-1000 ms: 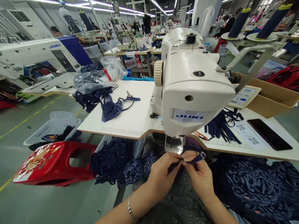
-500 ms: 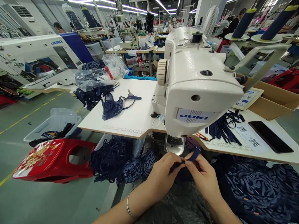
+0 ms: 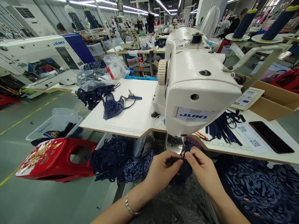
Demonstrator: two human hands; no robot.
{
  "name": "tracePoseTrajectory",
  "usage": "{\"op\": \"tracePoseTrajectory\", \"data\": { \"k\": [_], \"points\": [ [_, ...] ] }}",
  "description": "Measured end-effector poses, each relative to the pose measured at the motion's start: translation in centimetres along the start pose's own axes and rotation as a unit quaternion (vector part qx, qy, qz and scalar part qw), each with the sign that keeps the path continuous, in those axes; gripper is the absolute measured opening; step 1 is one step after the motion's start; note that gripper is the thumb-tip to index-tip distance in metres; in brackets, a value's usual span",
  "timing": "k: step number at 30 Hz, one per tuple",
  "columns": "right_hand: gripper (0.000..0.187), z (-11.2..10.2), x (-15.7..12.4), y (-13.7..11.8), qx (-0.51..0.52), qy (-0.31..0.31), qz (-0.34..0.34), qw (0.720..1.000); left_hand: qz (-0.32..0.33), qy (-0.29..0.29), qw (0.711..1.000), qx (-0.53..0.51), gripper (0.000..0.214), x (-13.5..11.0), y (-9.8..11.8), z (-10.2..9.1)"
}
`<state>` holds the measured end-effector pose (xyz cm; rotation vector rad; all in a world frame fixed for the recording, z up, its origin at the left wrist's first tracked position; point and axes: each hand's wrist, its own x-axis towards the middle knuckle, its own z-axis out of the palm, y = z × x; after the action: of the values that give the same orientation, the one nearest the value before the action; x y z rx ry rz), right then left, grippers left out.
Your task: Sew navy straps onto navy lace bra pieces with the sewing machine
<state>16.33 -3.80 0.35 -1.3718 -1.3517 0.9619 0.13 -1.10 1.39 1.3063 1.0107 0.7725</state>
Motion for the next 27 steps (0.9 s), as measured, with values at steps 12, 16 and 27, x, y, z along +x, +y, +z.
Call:
{"op": "tracePoseTrajectory", "data": {
  "k": [12,16,27],
  "points": [
    [0.008,0.4,-0.5,0.6,0.059,0.034,-0.084,0.994,0.289,0.115,0.922,0.229,0.01,-0.1,-0.9,0.3],
    [0.017,0.9,-0.8,1.4,0.078,0.052,-0.138,0.986,0.349,0.136,0.892,0.253,0.007,-0.3,-1.5,0.5],
    [0.021,0.5,-1.1,2.7,0.052,0.03,-0.179,0.982,0.379,0.127,0.875,0.272,0.017,-0.6,-1.5,0.5]
  ]
}}
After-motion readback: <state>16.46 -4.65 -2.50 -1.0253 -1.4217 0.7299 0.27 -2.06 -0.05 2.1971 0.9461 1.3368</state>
